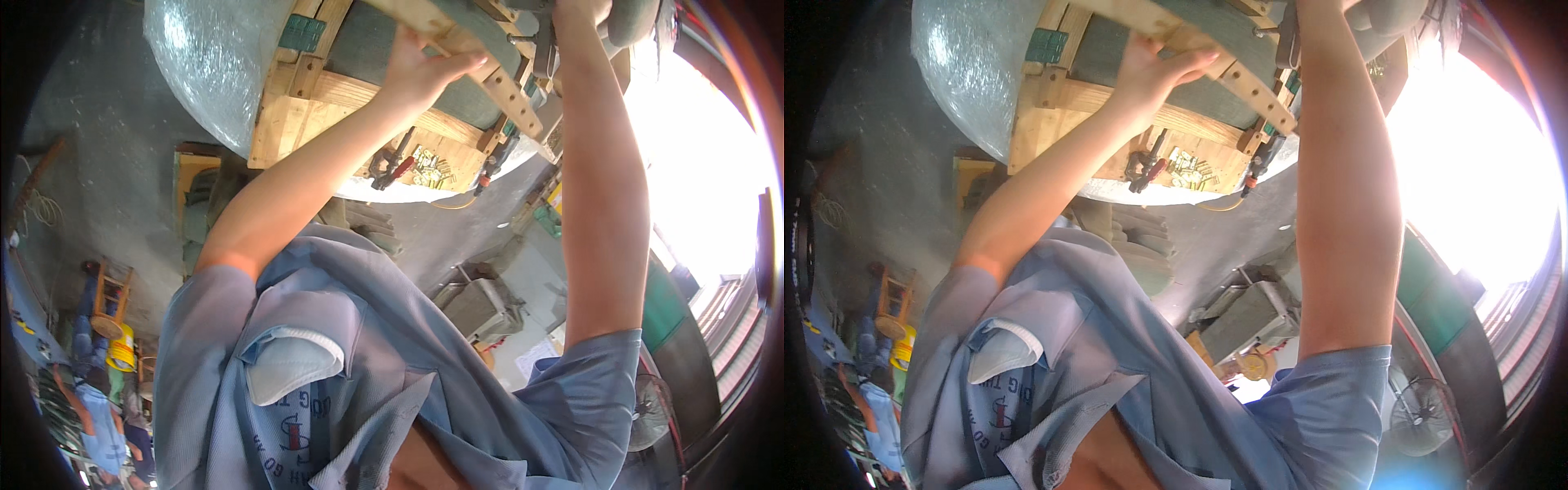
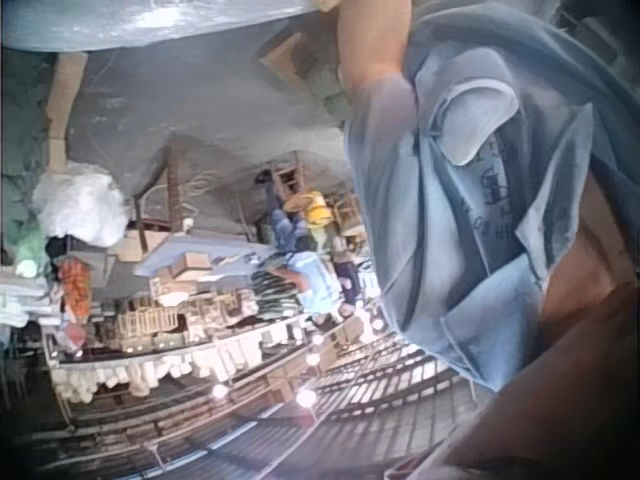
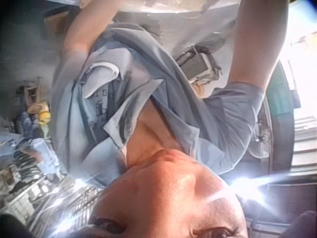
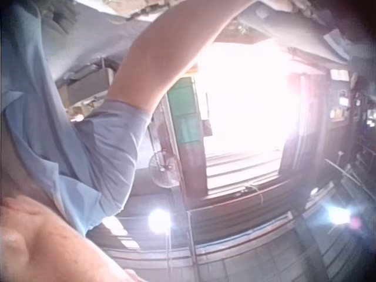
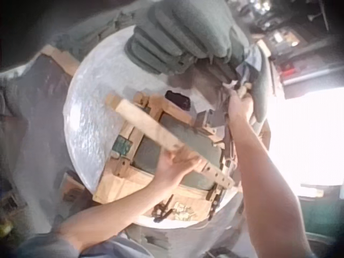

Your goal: The person assembles a chair by placing a green cushion onto a wooden frame, securing it with a pneumatic drill and fasteners, and adjusting the frame. The person repeats this process for multiple cushions, stacking the finished units on the table.

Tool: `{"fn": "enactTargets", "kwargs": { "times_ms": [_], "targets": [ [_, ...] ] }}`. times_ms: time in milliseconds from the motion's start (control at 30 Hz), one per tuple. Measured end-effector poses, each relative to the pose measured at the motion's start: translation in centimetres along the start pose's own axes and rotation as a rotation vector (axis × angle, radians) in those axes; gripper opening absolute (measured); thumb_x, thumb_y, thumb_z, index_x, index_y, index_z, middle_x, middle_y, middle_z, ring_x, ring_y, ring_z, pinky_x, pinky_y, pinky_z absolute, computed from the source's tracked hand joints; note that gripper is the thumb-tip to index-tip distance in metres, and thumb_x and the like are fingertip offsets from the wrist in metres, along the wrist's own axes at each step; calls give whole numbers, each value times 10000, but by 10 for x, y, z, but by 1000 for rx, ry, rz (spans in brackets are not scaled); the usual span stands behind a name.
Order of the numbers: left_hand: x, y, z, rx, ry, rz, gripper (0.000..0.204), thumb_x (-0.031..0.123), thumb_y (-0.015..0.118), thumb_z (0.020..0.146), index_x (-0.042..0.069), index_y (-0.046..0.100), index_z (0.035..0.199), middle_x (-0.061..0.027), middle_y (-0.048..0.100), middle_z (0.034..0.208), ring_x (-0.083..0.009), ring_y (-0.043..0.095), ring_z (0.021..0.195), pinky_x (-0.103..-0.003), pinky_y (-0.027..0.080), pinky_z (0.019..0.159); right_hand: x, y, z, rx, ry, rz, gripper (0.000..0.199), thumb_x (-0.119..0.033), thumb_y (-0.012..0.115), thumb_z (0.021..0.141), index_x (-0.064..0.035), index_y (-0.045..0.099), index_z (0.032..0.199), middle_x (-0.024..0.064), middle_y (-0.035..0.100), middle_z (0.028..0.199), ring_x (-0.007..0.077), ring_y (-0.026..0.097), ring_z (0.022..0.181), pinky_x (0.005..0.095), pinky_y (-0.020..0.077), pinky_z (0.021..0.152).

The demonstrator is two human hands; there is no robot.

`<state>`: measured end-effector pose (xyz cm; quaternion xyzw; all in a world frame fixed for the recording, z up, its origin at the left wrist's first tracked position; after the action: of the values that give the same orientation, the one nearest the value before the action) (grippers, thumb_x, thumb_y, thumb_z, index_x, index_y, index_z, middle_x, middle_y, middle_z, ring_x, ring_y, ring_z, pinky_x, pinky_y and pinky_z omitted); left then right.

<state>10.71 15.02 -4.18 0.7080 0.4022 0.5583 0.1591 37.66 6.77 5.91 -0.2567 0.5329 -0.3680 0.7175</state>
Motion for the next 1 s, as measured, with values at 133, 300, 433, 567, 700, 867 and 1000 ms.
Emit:
{"fn": "enactTargets", "kwargs": {
  "times_ms": [133,300,433,567,700,867,1000],
  "targets": [
    [-20,12,36,262,62,-433,451,405,763,944,44,574,1138,-100,665,1103,-201,666,1094,-395,556,910,29,26,19,-242,189,575,299,-310,747,964,-33,656,898,67,652,712,168,603,549,354,469,488],
    [-57,22,53,281,268,-210,645,124,878,854,39,418,1298,-103,657,1174,-160,691,990,-300,595,816,-6,10,-2,-143,226,491,261,-249,738,984,-83,592,846,-1,565,636,112,508,478,289,368,423],
    [-60,27,56,208,254,-201,670,160,884,864,52,398,1313,-82,674,1112,-130,696,916,-275,588,741,7,12,2,-171,226,538,261,-246,744,980,-89,588,841,-3,563,639,106,511,488,276,365,434],
    [-60,32,51,255,199,-265,714,75,854,839,3,345,1335,-166,635,1218,-222,688,1112,-358,582,974,8,15,2,-199,206,546,258,-243,735,989,-96,585,839,-6,565,642,104,513,495,276,363,440],
    [-73,37,53,252,227,-197,688,81,846,867,-4,344,1331,-173,649,1218,-234,697,1131,-366,600,967,12,22,6,-240,194,607,256,-243,722,1005,-102,586,840,1,583,663,110,523,498,281,360,427],
    [-75,45,51,94,366,-431,651,112,835,916,19,361,1352,-177,646,1267,-245,701,1169,-403,626,984,23,15,10,-215,323,642,193,-268,702,1025,-101,644,946,11,661,807,143,616,676,290,489,616],
    [-77,40,63,-18,279,-398,672,140,844,934,29,362,1390,-181,657,1298,-248,701,1187,-406,631,986,9,0,24,-305,505,757,215,-348,659,1027,-135,687,1037,16,709,1017,182,656,968,383,509,883]
  ]
}}
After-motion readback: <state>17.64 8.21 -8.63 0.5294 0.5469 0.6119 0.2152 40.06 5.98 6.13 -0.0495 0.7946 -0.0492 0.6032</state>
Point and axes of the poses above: each hand's wrist, its own z-axis towards the middle knuckle, its own y-axis out of the palm, x = y × z, the point moved 6 cm from there along z, towards the middle knuckle
